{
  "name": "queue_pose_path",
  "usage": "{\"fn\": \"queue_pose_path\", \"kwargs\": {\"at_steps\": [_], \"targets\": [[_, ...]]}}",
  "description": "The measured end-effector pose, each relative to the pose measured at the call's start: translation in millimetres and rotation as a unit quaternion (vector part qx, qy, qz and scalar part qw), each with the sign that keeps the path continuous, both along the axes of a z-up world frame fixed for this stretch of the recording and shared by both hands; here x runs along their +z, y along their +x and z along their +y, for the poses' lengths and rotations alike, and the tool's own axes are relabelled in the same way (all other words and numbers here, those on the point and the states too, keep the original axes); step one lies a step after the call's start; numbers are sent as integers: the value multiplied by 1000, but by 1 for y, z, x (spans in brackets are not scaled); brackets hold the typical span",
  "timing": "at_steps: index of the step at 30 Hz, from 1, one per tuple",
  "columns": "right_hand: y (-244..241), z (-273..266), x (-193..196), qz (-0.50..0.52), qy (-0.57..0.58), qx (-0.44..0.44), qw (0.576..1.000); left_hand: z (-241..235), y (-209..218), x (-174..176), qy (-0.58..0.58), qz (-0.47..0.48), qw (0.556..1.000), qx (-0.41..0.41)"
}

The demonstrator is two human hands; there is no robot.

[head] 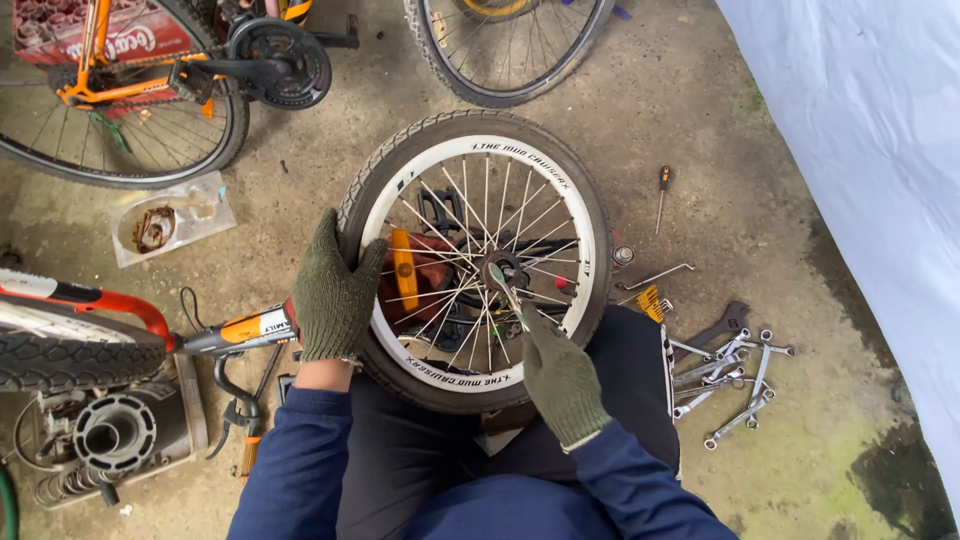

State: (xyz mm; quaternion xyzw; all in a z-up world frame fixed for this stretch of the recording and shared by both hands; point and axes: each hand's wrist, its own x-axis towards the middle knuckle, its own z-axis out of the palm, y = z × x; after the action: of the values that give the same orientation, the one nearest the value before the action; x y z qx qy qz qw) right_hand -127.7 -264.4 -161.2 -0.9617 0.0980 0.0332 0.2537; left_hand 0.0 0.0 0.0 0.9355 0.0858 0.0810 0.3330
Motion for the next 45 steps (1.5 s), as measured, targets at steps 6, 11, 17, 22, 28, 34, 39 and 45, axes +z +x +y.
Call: {"fn": "queue_pose_path", "kwargs": {"at_steps": [6,11,17,22,28,34,39,45], "targets": [[0,24,55,-234,31,-80,968,2,1,-4,-21,-6,1000,-12],[-35,-4,72,-80,-21,27,996,6,0,-12,5,-53,998,-30],[-53,9,86,16,-12,138,990,9,-2,-19,14,-132,989,-61],[-22,10,148,33,-195,244,949,9,-7,-15,-8,-142,988,-53],[19,31,228,-17,-172,318,932,10,-6,-17,-11,-131,990,-58],[115,84,160,-297,12,84,951,6,-3,-4,-49,-25,998,-18],[119,120,128,-108,50,108,987,8,-1,-10,-32,-12,999,-22],[76,149,105,-114,-156,187,963,8,0,-13,-73,-37,997,-17]]}}
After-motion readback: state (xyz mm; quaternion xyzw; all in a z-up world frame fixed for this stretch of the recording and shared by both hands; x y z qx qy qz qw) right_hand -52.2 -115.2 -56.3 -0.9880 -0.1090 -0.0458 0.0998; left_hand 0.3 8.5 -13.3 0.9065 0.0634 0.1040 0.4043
